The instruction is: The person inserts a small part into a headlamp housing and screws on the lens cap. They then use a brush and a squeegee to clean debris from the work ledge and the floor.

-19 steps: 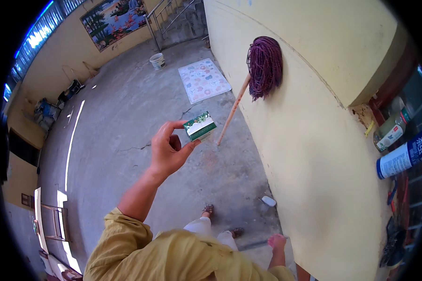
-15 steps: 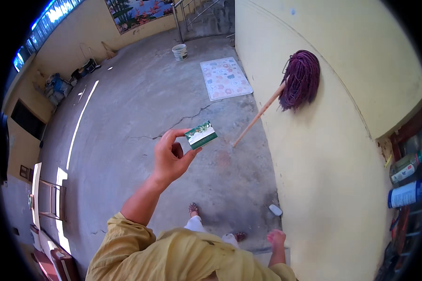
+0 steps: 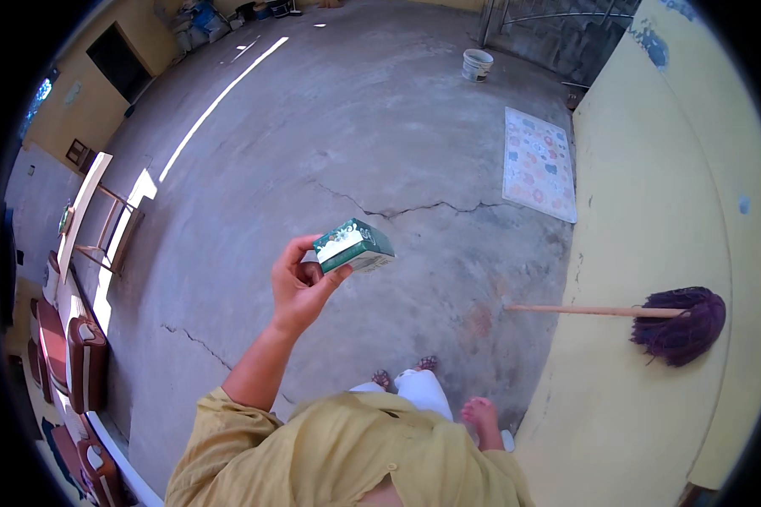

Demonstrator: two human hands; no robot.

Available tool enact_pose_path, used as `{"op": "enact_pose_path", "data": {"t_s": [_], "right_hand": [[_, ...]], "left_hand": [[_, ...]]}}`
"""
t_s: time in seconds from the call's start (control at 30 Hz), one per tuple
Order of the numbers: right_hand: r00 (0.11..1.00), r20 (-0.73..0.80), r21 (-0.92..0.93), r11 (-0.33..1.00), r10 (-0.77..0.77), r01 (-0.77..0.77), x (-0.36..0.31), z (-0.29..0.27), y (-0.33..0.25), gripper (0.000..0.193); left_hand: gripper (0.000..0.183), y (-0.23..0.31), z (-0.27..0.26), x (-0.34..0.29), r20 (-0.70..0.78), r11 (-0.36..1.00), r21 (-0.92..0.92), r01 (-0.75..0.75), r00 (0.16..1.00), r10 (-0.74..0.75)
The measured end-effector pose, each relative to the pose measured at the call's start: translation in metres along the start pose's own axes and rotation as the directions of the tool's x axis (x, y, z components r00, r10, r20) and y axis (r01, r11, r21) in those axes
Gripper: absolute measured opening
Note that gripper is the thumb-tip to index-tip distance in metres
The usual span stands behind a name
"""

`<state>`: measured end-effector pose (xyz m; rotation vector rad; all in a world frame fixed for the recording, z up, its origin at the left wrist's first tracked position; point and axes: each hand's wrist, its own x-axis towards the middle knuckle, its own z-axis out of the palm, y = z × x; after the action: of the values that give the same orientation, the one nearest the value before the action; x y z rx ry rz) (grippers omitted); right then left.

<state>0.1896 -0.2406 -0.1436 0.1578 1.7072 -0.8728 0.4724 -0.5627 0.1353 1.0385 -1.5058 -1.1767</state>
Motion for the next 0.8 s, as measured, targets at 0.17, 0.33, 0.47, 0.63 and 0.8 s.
{"op": "enact_pose_path", "data": {"t_s": [0.17, 0.33, 0.47, 0.63, 0.8], "right_hand": [[0.995, -0.023, -0.201, 0.975, -0.1, 0.093, 0.063, 0.014, -0.105, 0.018], [0.982, 0.065, -0.235, 0.954, -0.177, 0.188, 0.12, 0.091, -0.218, 0.019], [0.946, 0.238, -0.355, 0.887, -0.22, 0.296, 0.135, 0.182, -0.306, 0.02], [0.874, 0.432, -0.419, 0.808, -0.225, 0.415, 0.154, 0.279, -0.385, 0.021], [0.911, 0.368, -0.528, 0.764, -0.188, 0.371, 0.213, 0.34, -0.449, 0.021]], "left_hand": [[0.037, -0.027, -0.011, 0.039, -0.035, 0.997, -0.074, 0.024, 0.999, -0.026], [0.038, -0.042, -0.016, 0.095, -0.124, 0.995, -0.098, 0.036, 0.991, -0.048], [0.038, -0.054, -0.025, 0.142, -0.248, 0.975, -0.212, 0.061, 0.962, -0.114], [0.032, -0.085, -0.052, 0.215, -0.393, 0.863, -0.5, 0.076, 0.868, -0.304], [0.019, -0.131, -0.108, 0.31, -0.363, 0.693, -0.713, 0.106, 0.79, -0.494]]}}
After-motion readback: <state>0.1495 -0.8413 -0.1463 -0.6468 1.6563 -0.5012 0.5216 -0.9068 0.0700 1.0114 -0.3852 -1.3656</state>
